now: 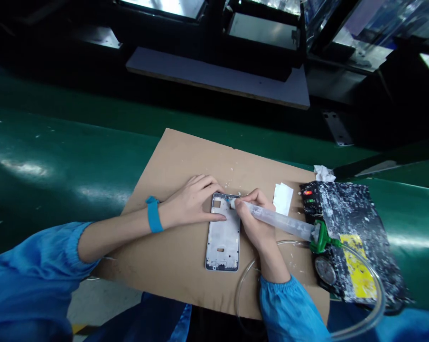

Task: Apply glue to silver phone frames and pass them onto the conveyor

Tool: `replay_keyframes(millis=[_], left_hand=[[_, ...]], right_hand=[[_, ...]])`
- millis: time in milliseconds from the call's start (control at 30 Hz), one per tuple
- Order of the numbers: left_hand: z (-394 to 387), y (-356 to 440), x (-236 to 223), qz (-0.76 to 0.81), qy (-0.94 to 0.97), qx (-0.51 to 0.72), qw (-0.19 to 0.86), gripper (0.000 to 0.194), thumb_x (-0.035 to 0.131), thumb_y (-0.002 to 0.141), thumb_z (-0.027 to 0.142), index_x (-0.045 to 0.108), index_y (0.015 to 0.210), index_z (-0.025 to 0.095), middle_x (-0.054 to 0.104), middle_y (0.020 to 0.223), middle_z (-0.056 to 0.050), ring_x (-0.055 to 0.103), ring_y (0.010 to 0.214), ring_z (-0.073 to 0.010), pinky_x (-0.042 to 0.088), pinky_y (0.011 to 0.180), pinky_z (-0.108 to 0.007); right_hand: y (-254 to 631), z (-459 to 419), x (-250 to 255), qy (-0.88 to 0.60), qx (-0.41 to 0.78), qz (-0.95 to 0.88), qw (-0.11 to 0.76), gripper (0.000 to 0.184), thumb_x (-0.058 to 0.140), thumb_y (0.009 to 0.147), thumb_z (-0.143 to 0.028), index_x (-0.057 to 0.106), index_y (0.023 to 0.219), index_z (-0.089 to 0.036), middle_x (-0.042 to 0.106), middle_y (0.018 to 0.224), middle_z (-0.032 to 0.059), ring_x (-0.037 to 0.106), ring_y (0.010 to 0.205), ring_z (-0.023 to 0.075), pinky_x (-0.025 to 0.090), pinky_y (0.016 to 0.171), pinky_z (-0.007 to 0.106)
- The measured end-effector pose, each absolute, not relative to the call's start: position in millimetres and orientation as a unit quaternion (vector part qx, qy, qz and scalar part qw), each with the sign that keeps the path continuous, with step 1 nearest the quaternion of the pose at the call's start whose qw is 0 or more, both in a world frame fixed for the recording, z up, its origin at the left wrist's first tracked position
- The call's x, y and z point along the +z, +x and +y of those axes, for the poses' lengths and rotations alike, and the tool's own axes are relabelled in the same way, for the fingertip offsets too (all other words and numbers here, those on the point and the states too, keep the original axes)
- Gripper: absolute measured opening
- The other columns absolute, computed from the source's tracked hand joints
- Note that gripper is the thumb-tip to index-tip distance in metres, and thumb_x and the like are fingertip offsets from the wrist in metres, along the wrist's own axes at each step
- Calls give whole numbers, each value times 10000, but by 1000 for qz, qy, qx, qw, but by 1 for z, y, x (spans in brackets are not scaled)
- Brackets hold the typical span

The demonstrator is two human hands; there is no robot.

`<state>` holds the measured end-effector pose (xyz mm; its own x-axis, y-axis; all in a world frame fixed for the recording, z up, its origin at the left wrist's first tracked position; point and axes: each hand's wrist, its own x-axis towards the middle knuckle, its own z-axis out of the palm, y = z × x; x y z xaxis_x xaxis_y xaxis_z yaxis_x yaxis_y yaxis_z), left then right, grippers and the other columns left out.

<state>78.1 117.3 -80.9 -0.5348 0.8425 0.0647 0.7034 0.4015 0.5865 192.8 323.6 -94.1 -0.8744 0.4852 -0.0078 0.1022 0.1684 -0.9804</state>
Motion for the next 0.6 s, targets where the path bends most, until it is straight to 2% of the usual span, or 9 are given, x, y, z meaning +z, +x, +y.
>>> replay_keyframes(millis=[167, 433, 600], left_hand=[[117, 78, -81, 828, 467, 285, 121, 619, 851, 942, 721, 696, 1283, 228, 704, 1282, -91, 659, 1204, -317, 516, 1101, -500], [118, 78, -82, 828, 468, 286, 119, 607, 863, 937, 705, 703, 1262, 218, 703, 1277, -95, 661, 1201, -319, 518, 1103, -504], [118, 78, -83, 830, 468, 281, 118, 611, 858, 938, 711, 698, 1274, 226, 703, 1286, -94, 662, 1201, -318, 518, 1102, -500]], right_hand=[[192, 323, -91, -199, 620, -743, 152, 292, 842, 854, -467, 658, 772, -256, 734, 704, 5, 578, 566, 163, 434, 535, 283], [193, 323, -92, -204, 628, -738, 141, 370, 873, 852, -542, 657, 787, -249, 698, 651, -5, 517, 521, 148, 396, 509, 275], [193, 323, -92, -210, 627, -736, 144, 372, 885, 847, -538, 654, 798, -249, 691, 650, -12, 520, 515, 147, 407, 511, 274]])
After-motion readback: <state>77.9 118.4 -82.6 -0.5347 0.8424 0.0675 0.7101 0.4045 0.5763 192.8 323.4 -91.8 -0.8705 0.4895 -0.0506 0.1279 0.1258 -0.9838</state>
